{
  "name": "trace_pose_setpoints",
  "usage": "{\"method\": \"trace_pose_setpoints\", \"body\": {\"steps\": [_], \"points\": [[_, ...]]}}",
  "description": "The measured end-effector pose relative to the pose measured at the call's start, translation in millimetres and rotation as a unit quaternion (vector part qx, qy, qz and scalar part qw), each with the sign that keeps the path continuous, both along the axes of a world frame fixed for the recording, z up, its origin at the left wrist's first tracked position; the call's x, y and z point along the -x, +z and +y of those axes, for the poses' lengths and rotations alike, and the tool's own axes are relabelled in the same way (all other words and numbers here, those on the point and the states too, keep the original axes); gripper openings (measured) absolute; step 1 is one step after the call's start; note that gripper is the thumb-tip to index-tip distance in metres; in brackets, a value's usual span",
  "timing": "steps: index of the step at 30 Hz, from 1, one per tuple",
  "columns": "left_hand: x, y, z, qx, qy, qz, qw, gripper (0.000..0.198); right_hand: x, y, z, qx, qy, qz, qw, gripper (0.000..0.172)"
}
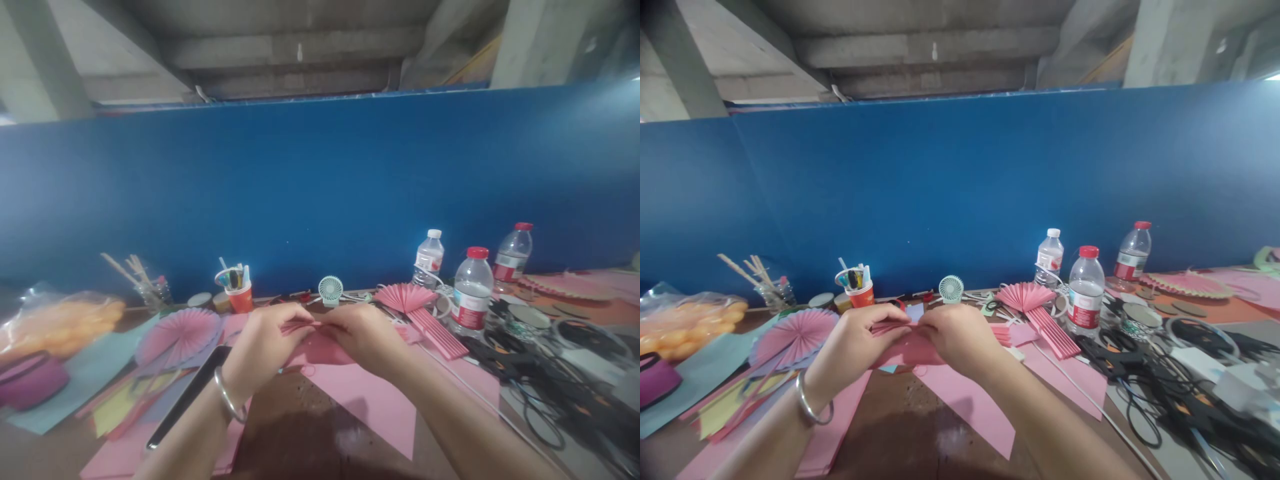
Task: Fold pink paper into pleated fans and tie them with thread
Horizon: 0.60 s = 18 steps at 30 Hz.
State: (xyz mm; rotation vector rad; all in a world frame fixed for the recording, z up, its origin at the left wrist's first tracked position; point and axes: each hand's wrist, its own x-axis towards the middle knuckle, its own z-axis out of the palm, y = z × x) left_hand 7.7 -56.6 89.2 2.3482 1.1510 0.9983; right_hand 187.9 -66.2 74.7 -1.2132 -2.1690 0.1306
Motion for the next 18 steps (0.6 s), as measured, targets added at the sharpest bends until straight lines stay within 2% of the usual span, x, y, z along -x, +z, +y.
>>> {"method": "trace_pose_setpoints", "body": {"steps": [5,11,14,18], "points": [[10,3.7,4,0.034,0.009,-0.008,0.999,0.010,-3,2.5,1,0.000,-0.014,-0.008,1.000,0.019],[17,7.1,4,-0.001,0.020,0.041,0.999,0.012,-1,-2.1,1,-0.034,-0.022,0.030,0.999,0.012],[11,9.1,-2,-0.107,-0.007,0.078,0.991,0.011,2,-7.4,1,-0.096,-0.006,0.050,0.994,0.011],[6,11.0,-10,-0.281,-0.020,0.174,0.944,0.012,5,-13.2,1,-0.156,-0.001,0.022,0.988,0.017]]}}
